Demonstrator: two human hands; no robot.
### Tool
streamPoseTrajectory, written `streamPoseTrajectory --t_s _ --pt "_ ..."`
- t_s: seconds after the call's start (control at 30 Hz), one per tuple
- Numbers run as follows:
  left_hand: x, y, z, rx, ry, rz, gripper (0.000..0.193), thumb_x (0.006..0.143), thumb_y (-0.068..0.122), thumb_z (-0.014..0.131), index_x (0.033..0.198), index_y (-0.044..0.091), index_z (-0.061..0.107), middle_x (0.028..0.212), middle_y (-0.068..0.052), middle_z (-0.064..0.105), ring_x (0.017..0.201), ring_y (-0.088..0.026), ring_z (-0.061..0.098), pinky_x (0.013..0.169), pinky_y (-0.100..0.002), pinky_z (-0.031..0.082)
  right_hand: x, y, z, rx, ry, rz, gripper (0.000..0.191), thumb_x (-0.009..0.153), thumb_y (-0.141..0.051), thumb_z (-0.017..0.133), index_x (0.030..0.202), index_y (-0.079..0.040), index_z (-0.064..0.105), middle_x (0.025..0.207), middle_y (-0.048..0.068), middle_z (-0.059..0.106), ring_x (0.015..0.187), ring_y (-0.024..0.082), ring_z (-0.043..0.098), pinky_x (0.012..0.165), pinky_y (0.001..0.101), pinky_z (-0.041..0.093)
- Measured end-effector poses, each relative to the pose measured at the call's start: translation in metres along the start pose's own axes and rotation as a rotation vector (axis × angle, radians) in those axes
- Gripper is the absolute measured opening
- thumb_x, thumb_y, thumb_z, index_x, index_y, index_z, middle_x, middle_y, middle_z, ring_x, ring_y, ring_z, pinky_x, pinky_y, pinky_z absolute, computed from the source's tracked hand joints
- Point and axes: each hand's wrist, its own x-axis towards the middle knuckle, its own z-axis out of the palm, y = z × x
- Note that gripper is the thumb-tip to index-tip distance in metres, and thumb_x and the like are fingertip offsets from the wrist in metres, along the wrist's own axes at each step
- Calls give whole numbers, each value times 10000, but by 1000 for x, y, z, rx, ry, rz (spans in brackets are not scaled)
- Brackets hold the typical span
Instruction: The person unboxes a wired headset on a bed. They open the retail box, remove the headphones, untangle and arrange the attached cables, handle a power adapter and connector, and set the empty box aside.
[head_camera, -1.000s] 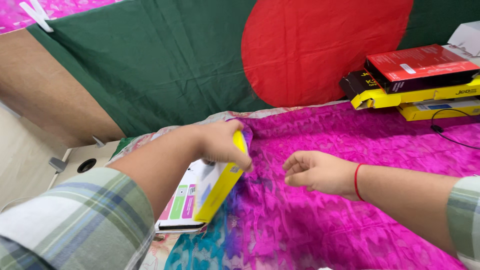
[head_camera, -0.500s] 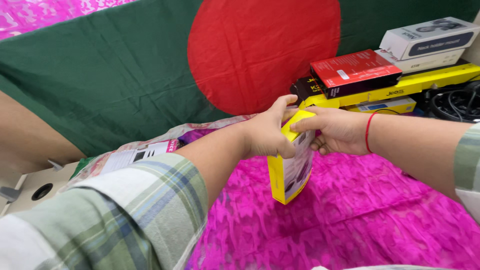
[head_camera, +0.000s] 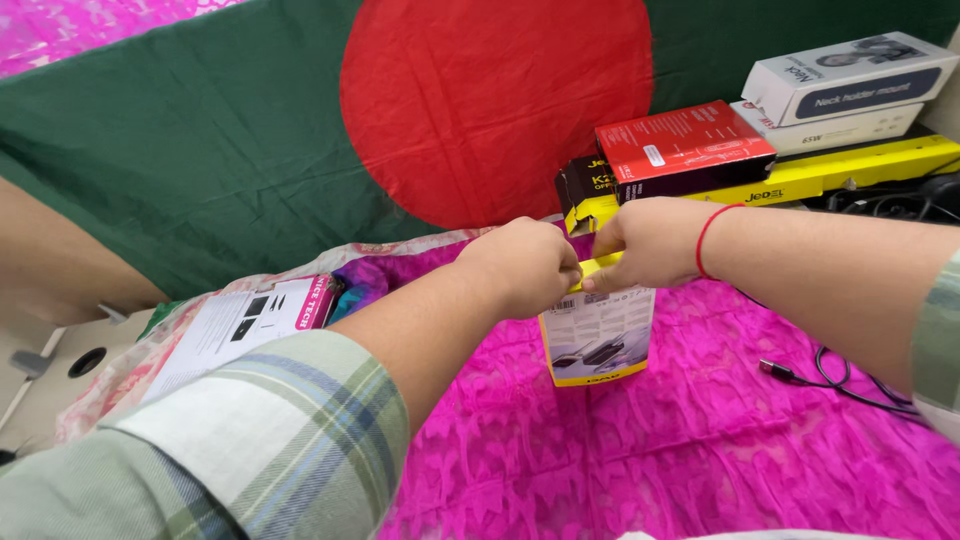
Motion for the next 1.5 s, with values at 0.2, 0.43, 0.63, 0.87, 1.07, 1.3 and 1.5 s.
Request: streamPoseTrajectory --t_s 0.2,0.43,0.63,0.87,1.07,1.3,1.5 --pt "-15 29 -16 152 -27 -168 267 884 220 703 1129 300 774 1168 -51 713 1105 -254 674 890 -432 576 1 -13 -10 -38 5 -34 488 803 -465 789 1269 -339 718 1174 89 749 1104 270 713 997 392 541" --pt "-12 34 -14 196 -88 -199 281 893 122 677 1147 215 758 1196 -82 703 1113 -279 688 885 -436 587 11 -1 -1 -99 -1 -275 314 915 -354 653 1191 -292 789 1105 66 789 1026 269 737 955 382 554" --pt "-7 27 -17 196 -54 -111 277 850 221 770 1114 137 755 1156 -105 718 1083 -282 700 872 -429 593 0 -14 -9 -216 -64 -214 385 826 -337 748 1210 -317 744 1097 56 763 1032 272 716 947 392 546" --pt "-12 26 -12 288 18 33 253 848 189 735 1099 169 765 1098 -114 730 1011 -291 717 852 -418 594 -13 -30 -20 -294 -46 -153 410 793 -403 792 1146 -196 773 1055 93 774 993 296 729 919 410 562" --pt "-15 21 -8 299 22 85 262 833 122 688 1078 151 775 1080 -124 725 1019 -301 706 851 -426 591 -21 -26 -20 -235 -57 -171 343 929 -339 597 1206 -202 745 1045 119 764 985 317 724 914 427 547" --pt "-12 -4 24 -182 355 -79 301 870 104 655 1171 104 641 1028 -180 724 1003 -376 694 836 -484 559 -4 -12 4 -68 105 -119 312 1031 -323 470 1172 -141 680 1016 196 750 978 376 719 904 472 531" --pt "-17 -6 67 -372 585 -26 256 875 197 718 1077 57 647 1119 -176 652 1095 -369 638 939 -456 523 0 5 43 274 361 -45 293 1031 -308 534 1105 -26 506 861 254 685 846 429 681 774 518 503"
